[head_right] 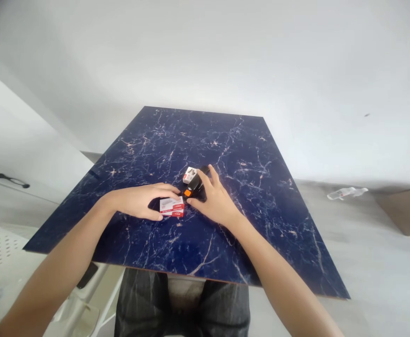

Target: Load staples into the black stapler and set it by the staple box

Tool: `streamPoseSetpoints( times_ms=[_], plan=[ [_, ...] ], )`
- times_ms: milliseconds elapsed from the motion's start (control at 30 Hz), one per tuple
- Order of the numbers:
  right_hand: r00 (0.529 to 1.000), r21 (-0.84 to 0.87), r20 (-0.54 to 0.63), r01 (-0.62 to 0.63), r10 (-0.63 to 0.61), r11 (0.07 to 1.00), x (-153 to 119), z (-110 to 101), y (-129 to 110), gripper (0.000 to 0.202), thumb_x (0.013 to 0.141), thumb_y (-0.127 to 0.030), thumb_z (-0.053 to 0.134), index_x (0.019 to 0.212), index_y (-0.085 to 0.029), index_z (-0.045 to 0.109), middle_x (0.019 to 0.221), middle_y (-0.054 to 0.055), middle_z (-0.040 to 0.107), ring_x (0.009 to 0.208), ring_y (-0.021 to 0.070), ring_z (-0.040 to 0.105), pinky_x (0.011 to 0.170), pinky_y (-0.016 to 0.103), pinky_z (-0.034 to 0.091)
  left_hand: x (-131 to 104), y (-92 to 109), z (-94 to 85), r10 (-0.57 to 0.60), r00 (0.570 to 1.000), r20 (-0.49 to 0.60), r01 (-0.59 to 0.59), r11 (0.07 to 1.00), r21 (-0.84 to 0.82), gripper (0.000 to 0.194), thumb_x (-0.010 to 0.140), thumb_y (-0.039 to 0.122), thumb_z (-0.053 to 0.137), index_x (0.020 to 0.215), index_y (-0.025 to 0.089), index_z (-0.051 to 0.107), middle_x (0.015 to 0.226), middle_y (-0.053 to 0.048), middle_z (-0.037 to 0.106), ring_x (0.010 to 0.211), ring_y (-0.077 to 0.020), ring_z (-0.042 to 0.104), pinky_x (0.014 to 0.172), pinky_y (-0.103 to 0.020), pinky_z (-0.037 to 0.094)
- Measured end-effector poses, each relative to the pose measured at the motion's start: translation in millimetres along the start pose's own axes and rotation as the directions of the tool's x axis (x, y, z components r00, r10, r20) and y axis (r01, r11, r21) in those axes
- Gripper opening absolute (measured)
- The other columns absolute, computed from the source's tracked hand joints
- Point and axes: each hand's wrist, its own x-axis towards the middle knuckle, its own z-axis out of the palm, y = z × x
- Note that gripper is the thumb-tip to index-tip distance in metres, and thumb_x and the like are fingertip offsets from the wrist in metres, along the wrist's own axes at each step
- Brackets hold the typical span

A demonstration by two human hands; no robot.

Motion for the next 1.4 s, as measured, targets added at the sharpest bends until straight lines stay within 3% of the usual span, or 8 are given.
streamPoseSetpoints(
  times_ms=[367, 500, 733, 933, 1067, 1200, 1300, 1400],
  plan=[
    [0.999, -0.036, -0.024, 0.037, -0.038, 0.999, 1, 2, 3, 0.091, 0.086, -0.054, 0.07, 0.163, -0.036, 0.023, 0.174, 0.012, 0.005, 0.145, 0.0441, 0.044, 0.11, 0.063, 0.047, 11, -4, 14.4, -0.121, 0.936, -0.331, 0.212, 0.943, 0.255, 0.014, 0.092, 0.028, 0.062, 0.105, 0.023, 0.064, 0.109, -0.008, 0.066, 0.09, -0.0242, 0.067, 0.076, -0.035, 0.05],
    [0.999, -0.045, -0.012, 0.04, -0.04, 0.998, 0, 2, 4, 0.092, 0.087, -0.056, 0.069, 0.164, -0.037, 0.021, 0.174, 0.011, 0.004, 0.146, 0.044, 0.044, 0.11, 0.063, 0.047, 15, -9, 19.5, -0.048, 0.926, -0.373, 0.176, 0.932, 0.317, 0.02, 0.093, 0.026, 0.062, 0.113, 0.021, 0.063, 0.117, -0.01, 0.065, 0.104, -0.0288, 0.065, 0.088, -0.04, 0.051],
    [0.999, -0.029, -0.027, 0.043, -0.044, 0.999, 0, 4, 0, 0.093, 0.086, -0.049, 0.07, 0.164, -0.032, 0.023, 0.175, 0.013, 0.004, 0.141, 0.0449, 0.049, 0.108, 0.062, 0.049, 22, 0, 29.1, -0.168, 0.894, -0.415, 0.266, 0.945, 0.191, 0.027, 0.089, 0.038, 0.072, 0.108, 0.022, 0.062, 0.105, -0.009, 0.068, 0.09, -0.028, 0.068, 0.079, -0.039, 0.052],
    [0.995, 0.027, 0.017, 0.093, -0.093, 0.995, 0, 1, 4, 0.094, 0.086, -0.043, 0.068, 0.166, -0.035, 0.018, 0.175, 0.012, 0.002, 0.123, 0.0408, 0.066, 0.098, 0.058, 0.057, 24, 0, 28.4, -0.024, 0.934, -0.357, 0.049, 0.997, 0.06, 0.033, 0.088, 0.022, 0.072, 0.12, 0.026, 0.065, 0.123, -0.007, 0.068, 0.105, -0.0252, 0.068, 0.086, -0.036, 0.054],
    [0.993, 0.046, 0.044, 0.108, -0.11, 0.993, 0, -3, 6, 0.094, 0.086, -0.04, 0.067, 0.166, -0.035, 0.018, 0.175, 0.012, 0.0, 0.117, 0.0383, 0.07, 0.099, 0.057, 0.057, 32, -7, 37.0, -0.037, 0.899, -0.436, 0.09, 0.991, 0.103, 0.026, 0.094, 0.02, 0.066, 0.12, 0.024, 0.066, 0.127, -0.009, 0.066, 0.103, -0.025, 0.069, 0.088, -0.039, 0.055],
    [0.99, 0.054, 0.061, 0.121, -0.124, 0.991, 0, -5, 7, 0.095, 0.086, -0.04, 0.068, 0.166, -0.036, 0.017, 0.175, 0.011, 0.0, 0.116, 0.0392, 0.07, 0.1, 0.059, 0.056, 34, -13, 37.9, -0.035, 0.885, -0.465, 0.143, 0.97, 0.198, 0.053, 0.088, 0.035, 0.077, 0.137, 0.026, 0.058, 0.141, -0.013, 0.059, 0.126, -0.0345, 0.06, 0.105, -0.051, 0.05],
    [0.99, 0.055, 0.057, 0.123, -0.127, 0.991, 0, -6, 7, 0.096, 0.086, -0.039, 0.068, 0.166, -0.035, 0.016, 0.175, 0.013, 0.0, 0.117, 0.0396, 0.07, 0.1, 0.059, 0.055, 36, -21, 28.4, 0.002, 0.917, -0.4, 0.093, 0.972, 0.217, 0.096, 0.082, 0.047, 0.082, 0.161, 0.033, 0.031, 0.169, -0.013, 0.029, 0.153, -0.0396, 0.031, 0.121, -0.056, 0.035],
    [0.99, 0.061, 0.057, 0.129, -0.132, 0.99, 0, -6, 7, 0.096, 0.086, -0.039, 0.069, 0.166, -0.033, 0.017, 0.175, 0.014, 0.001, 0.118, 0.0391, 0.069, 0.102, 0.058, 0.055, 44, -31, 21.1, 0.05, 0.959, -0.28, 0.007, 0.98, 0.199, 0.106, 0.084, 0.044, 0.079, 0.167, 0.032, 0.015, 0.175, -0.011, 0.013, 0.16, -0.0363, 0.015, 0.127, -0.055, 0.025]
  ],
)
